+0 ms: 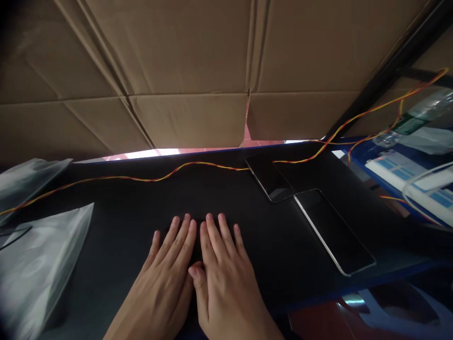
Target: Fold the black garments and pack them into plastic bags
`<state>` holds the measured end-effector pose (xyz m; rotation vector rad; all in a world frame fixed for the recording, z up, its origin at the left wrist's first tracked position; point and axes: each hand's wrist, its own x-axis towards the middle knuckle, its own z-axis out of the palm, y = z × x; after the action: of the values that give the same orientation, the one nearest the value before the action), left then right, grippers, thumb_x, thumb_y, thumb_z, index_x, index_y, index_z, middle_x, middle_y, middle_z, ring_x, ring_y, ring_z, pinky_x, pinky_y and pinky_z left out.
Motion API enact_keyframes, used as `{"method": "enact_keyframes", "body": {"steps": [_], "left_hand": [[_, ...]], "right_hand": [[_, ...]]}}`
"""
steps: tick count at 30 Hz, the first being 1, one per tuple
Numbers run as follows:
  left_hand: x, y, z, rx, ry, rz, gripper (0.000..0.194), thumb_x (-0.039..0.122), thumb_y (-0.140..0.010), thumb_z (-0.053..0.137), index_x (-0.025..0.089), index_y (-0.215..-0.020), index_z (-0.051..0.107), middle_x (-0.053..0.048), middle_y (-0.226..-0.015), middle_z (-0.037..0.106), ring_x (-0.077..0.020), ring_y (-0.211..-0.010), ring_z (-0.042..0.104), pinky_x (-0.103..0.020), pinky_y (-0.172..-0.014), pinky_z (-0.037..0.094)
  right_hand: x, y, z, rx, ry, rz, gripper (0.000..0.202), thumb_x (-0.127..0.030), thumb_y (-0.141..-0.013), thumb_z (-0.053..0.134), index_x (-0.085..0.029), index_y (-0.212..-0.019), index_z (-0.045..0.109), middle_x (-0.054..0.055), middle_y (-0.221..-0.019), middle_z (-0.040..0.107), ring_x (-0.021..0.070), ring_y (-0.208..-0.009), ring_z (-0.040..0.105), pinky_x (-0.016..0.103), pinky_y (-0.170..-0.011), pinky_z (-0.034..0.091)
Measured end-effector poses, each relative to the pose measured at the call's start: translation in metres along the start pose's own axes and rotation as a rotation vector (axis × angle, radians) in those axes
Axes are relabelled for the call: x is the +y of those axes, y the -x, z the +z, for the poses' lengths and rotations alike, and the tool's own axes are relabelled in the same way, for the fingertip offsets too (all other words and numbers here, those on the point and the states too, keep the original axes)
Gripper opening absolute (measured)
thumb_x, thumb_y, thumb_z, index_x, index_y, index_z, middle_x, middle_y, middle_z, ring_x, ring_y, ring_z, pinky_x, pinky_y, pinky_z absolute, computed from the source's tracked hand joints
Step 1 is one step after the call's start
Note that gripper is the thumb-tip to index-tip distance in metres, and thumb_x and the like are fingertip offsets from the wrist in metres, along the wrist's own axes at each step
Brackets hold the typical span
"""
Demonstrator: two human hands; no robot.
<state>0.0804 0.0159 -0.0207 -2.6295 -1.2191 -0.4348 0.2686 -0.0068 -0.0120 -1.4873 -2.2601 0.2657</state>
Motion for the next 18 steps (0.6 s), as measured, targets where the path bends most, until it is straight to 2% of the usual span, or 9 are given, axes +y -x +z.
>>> {"method": "enact_keyframes", "body": {"steps": [4, 7, 9, 11, 15, 16, 18], "left_hand": [[-0.007, -0.002, -0.012, 0.017, 0.027, 0.032, 0.071, 0.019, -0.109, 0.041, 0.003, -0.175, 0.021, -0.022, -0.176, 0.042, -0.0404, -0.167, 0.034, -0.062, -0.118, 0.056], [-0.011, -0.003, -0.023, 0.022, 0.076, -0.004, 0.069, 0.027, -0.113, 0.044, 0.003, -0.175, 0.022, -0.022, -0.178, 0.039, -0.0396, -0.168, 0.032, -0.063, -0.120, 0.054], [-0.012, -0.001, -0.024, 0.006, 0.105, -0.031, 0.070, 0.031, -0.114, 0.044, 0.006, -0.176, 0.021, -0.021, -0.178, 0.038, -0.0390, -0.168, 0.033, -0.064, -0.119, 0.054], [-0.011, 0.001, -0.020, -0.006, 0.115, -0.027, 0.072, 0.034, -0.115, 0.045, 0.008, -0.177, 0.019, -0.020, -0.176, 0.041, -0.0390, -0.166, 0.038, -0.065, -0.117, 0.056], [-0.019, 0.005, -0.015, 0.000, 0.125, 0.030, 0.072, 0.033, -0.115, 0.044, 0.018, -0.179, 0.014, -0.015, -0.172, 0.050, -0.0337, -0.160, 0.049, -0.059, -0.119, 0.057], [-0.025, 0.008, -0.018, -0.003, 0.134, 0.030, 0.072, 0.033, -0.115, 0.044, 0.020, -0.179, 0.015, -0.013, -0.172, 0.051, -0.0317, -0.159, 0.050, -0.057, -0.121, 0.055], [-0.042, 0.020, -0.026, 0.004, 0.155, -0.032, 0.068, 0.033, -0.114, 0.045, 0.026, -0.178, 0.022, -0.010, -0.172, 0.052, -0.0304, -0.158, 0.052, -0.057, -0.127, 0.050]], "right_hand": [[0.007, 0.004, -0.010, 0.015, -0.130, 0.005, 0.066, -0.031, -0.118, 0.042, -0.016, -0.179, 0.020, 0.013, -0.182, 0.032, 0.0304, -0.170, 0.027, 0.061, -0.131, 0.040], [0.017, 0.010, -0.023, 0.158, -0.294, 0.131, 0.059, -0.030, -0.119, 0.041, -0.028, -0.177, 0.030, 0.007, -0.180, 0.040, 0.0247, -0.166, 0.038, 0.055, -0.129, 0.046], [0.022, 0.012, -0.029, 0.255, -0.313, 0.191, 0.054, -0.028, -0.118, 0.043, -0.030, -0.172, 0.040, 0.005, -0.178, 0.044, 0.0239, -0.164, 0.041, 0.054, -0.128, 0.048], [0.021, 0.010, -0.031, 0.243, -0.253, 0.132, 0.051, -0.024, -0.117, 0.046, -0.026, -0.168, 0.048, 0.005, -0.176, 0.047, 0.0250, -0.165, 0.041, 0.054, -0.129, 0.047], [0.005, 0.001, -0.028, 0.046, -0.106, -0.146, 0.049, -0.014, -0.112, 0.050, -0.017, -0.160, 0.058, 0.002, -0.169, 0.056, 0.0288, -0.161, 0.047, 0.054, -0.129, 0.048], [0.002, 0.002, -0.028, 0.033, -0.092, -0.181, 0.049, -0.013, -0.111, 0.052, -0.016, -0.158, 0.061, 0.001, -0.167, 0.059, 0.0294, -0.160, 0.049, 0.053, -0.128, 0.049], [0.002, 0.009, -0.031, 0.093, -0.100, -0.184, 0.049, -0.013, -0.109, 0.054, -0.018, -0.157, 0.062, 0.001, -0.165, 0.061, 0.0291, -0.157, 0.053, 0.053, -0.127, 0.051]]}}
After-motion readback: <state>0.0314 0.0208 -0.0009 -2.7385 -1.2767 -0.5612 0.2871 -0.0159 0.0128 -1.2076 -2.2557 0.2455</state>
